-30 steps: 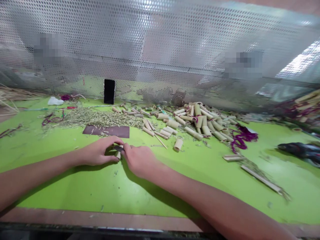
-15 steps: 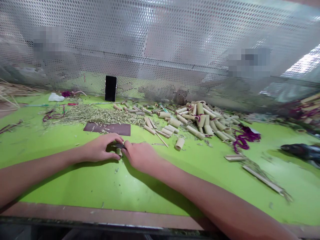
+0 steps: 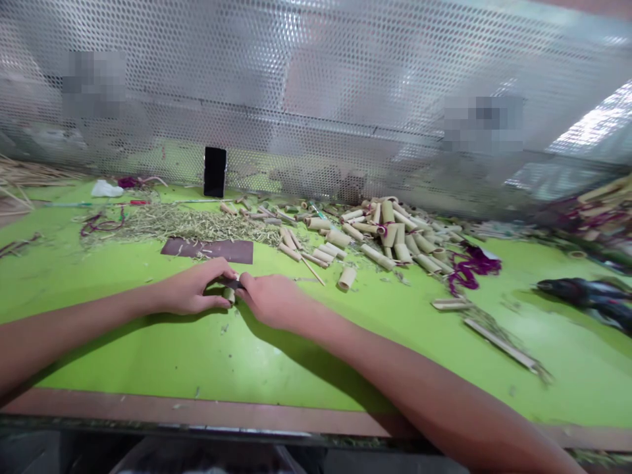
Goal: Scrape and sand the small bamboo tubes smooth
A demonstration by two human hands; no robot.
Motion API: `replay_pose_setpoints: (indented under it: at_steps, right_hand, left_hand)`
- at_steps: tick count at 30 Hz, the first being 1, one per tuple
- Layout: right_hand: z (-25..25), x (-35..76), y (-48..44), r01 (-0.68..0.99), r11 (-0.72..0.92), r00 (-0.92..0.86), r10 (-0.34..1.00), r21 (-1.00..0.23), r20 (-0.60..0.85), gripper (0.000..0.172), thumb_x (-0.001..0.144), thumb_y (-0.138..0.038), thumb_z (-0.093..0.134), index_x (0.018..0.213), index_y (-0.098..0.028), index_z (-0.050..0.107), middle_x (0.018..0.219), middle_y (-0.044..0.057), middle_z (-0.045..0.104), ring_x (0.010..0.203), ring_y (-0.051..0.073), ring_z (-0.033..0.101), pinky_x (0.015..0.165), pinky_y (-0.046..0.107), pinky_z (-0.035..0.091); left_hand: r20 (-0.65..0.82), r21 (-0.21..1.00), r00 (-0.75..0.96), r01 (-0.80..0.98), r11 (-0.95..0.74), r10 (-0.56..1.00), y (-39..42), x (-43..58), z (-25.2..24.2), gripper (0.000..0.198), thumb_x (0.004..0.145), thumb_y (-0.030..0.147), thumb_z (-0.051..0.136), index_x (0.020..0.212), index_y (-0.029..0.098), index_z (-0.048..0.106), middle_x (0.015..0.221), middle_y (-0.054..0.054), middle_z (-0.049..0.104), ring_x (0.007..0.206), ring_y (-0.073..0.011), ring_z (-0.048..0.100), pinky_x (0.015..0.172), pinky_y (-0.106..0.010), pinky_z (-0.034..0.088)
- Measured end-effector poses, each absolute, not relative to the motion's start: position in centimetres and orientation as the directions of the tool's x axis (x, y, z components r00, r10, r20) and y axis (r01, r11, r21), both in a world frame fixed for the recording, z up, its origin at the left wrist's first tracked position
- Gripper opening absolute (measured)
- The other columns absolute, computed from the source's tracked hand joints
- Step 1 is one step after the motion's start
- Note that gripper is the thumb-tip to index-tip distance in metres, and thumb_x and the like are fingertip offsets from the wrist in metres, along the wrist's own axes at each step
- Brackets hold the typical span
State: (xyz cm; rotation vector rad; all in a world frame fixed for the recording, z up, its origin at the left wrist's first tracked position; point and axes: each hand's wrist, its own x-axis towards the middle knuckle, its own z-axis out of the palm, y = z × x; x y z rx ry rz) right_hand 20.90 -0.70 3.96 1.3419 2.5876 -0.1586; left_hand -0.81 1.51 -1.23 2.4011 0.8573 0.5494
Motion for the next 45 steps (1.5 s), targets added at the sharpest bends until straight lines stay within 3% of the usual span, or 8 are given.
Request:
replay_pose_setpoints:
  at_steps: [16,20,25,31,36,39,42,45]
  right_hand:
    - [3.9,22.2,-0.5,0.769,0.63,-0.634,0.725,-0.114,-0.27,0.038,0.109,-0.04,0.03,0.108,-0.017,0.06,0.085,0.011,0.073,0.065,0.022,0.062,0.056,0.03,0.03]
    - [4.0,22.1,-0.8,0.77,0.625,-0.635,0.73,-0.127,-0.254,0.036,0.108,-0.038,0.031,0.106,-0.017,0.06,0.085,0.011,0.073,0.066,0.022,0.062,0.056,0.03,0.03]
    - [3.9,22.2,-0.9,0.772,0.626,-0.632,0.737,-0.113,-0.239,0.038,0.109,-0.039,0.029,0.108,-0.017,0.06,0.085,0.011,0.074,0.067,0.022,0.063,0.058,0.03,0.03]
    - [3.6,22.3,-0.8,0.75,0.652,-0.658,0.719,-0.113,-0.222,0.041,0.109,-0.039,0.027,0.104,-0.017,0.061,0.082,0.011,0.072,0.066,0.022,0.061,0.058,0.03,0.03]
    - [3.6,22.2,-0.8,0.761,0.642,-0.645,0.731,-0.096,-0.223,0.04,0.108,-0.039,0.028,0.106,-0.017,0.061,0.082,0.01,0.072,0.066,0.022,0.061,0.057,0.031,0.028]
    - [3.6,22.1,-0.9,0.769,0.633,-0.634,0.742,-0.083,-0.216,0.036,0.108,-0.038,0.03,0.105,-0.018,0.061,0.083,0.009,0.072,0.065,0.021,0.061,0.056,0.03,0.027]
    - [3.7,22.0,-1.0,0.775,0.626,-0.628,0.75,-0.083,-0.207,0.034,0.108,-0.037,0.032,0.104,-0.018,0.06,0.082,0.008,0.072,0.065,0.021,0.061,0.056,0.03,0.026]
    - [3.8,21.9,-1.1,0.782,0.618,-0.62,0.757,-0.082,-0.206,0.032,0.108,-0.036,0.034,0.103,-0.018,0.06,0.081,0.008,0.072,0.064,0.02,0.06,0.056,0.03,0.025]
  left_hand:
    - [0.251,0.522,0.752,0.425,-0.739,0.61,1.5,-1.4,-1.4,0.036,0.093,0.034,0.072,0.124,0.019,0.062,0.123,-0.01,0.062,0.112,-0.0253,0.063,0.101,-0.041,0.051]
    - [0.358,0.324,0.755,0.452,-0.831,0.55,1.5,-1.7,-1.5,0.039,0.097,0.044,0.066,0.127,0.018,0.062,0.132,-0.014,0.064,0.121,-0.0292,0.06,0.103,-0.046,0.048]
    - [0.461,0.014,0.804,0.416,-0.909,0.375,1.4,-1.8,-1.4,0.032,0.103,0.044,0.057,0.12,0.019,0.066,0.121,-0.01,0.07,0.106,-0.0252,0.065,0.094,-0.041,0.049]
    - [0.51,-0.145,0.82,0.381,-0.913,0.261,1.1,-1.5,-0.8,0.025,0.106,0.036,0.053,0.113,0.017,0.067,0.11,-0.006,0.074,0.098,-0.023,0.065,0.087,-0.037,0.046]
    - [0.474,-0.169,0.838,0.387,-0.907,0.27,1.0,-1.2,-0.7,0.027,0.108,0.033,0.046,0.108,0.016,0.066,0.102,-0.006,0.073,0.094,-0.0223,0.064,0.084,-0.037,0.045]
    - [0.414,-0.102,0.837,0.432,-0.896,0.356,0.7,-0.9,-0.4,0.029,0.109,0.035,0.044,0.106,0.015,0.064,0.1,-0.008,0.07,0.09,-0.023,0.063,0.08,-0.037,0.046]
    - [0.345,-0.035,0.826,0.486,-0.873,0.446,0.3,-0.8,0.1,0.026,0.108,0.028,0.042,0.103,0.016,0.064,0.094,-0.007,0.068,0.082,-0.0215,0.061,0.074,-0.034,0.046]
    - [0.313,-0.075,0.838,0.49,-0.868,0.446,0.2,-0.6,0.4,0.022,0.104,0.018,0.041,0.099,0.015,0.063,0.089,-0.007,0.065,0.079,-0.0221,0.06,0.072,-0.034,0.045]
